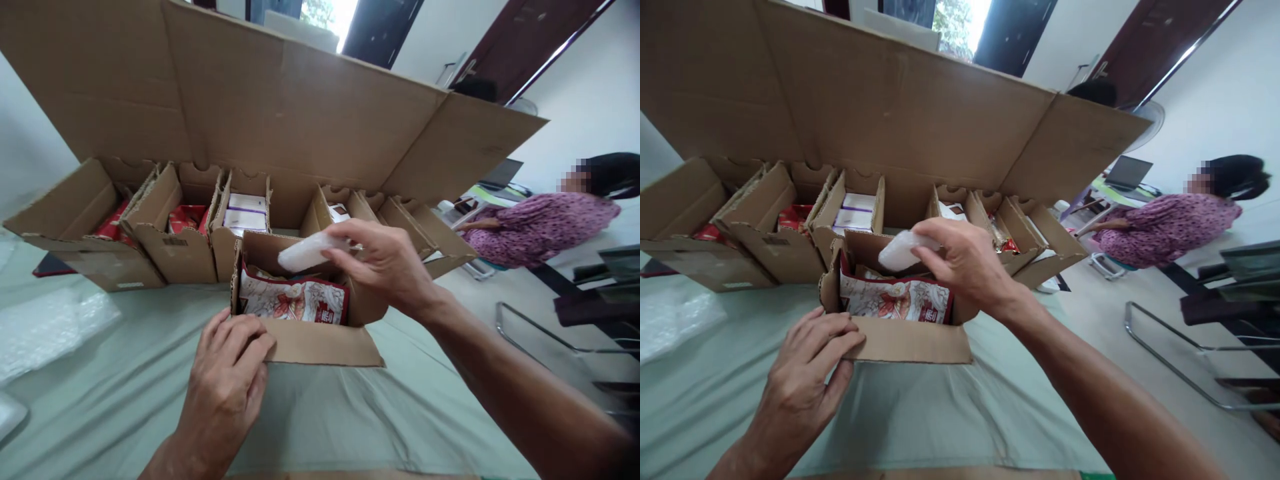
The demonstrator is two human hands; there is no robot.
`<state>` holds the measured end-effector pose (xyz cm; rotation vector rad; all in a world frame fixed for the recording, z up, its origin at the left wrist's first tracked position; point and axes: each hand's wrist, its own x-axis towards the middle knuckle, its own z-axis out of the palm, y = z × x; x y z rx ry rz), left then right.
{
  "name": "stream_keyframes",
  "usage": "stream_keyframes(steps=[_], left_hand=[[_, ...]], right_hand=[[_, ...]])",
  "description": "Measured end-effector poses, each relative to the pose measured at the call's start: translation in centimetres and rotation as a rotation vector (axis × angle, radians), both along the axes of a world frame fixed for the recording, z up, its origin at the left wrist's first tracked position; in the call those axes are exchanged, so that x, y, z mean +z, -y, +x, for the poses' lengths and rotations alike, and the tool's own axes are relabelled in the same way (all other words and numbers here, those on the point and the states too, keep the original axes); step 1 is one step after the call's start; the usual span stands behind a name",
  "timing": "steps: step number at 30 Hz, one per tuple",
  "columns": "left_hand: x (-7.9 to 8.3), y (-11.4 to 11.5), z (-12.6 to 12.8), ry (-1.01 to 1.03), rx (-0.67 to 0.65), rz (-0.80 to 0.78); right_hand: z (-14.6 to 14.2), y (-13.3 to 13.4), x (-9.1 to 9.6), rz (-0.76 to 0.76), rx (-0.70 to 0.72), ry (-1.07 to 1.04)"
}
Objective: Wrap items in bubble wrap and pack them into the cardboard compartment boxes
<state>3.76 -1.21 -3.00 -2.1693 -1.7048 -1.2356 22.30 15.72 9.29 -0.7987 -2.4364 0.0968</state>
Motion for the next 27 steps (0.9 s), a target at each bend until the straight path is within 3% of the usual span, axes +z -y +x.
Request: stream_keyframes(steps=[4,7,12,15,22,27], left_hand=[[-0.3,0.0,0.1,0.019,-0.005,0.015],[-0.4,-0.1,0.1,0.036,-0.01,0.003],[-0.7,-0.2,-0.1,0.057,-0.017,0.011],[-0.7,-0.1,-0.1,0.061,-0.009,0.005],[0.3,-0.3,-0.2,0.01,0.011,0.002],[0.9,-0.2,-0.2,0.0,0.013,0.0]], right_hand=[[-3.7,-1.6,-2.1,-0.102,-0.007,0.218],[-4.8,-1.7,-3.1,-0.174,-0.052,0.443],[-4.3,-1.3,-2.9,-0.053,-0.169,0.792],[-4.7,-1.5,-2.6,-0.028,-0.166,0.938],[-5.6,-2.4,-0.9,-0.113,-0.082,1.056],[-3.5,-0.2,1.0,-0.073,-0.163,0.903]])
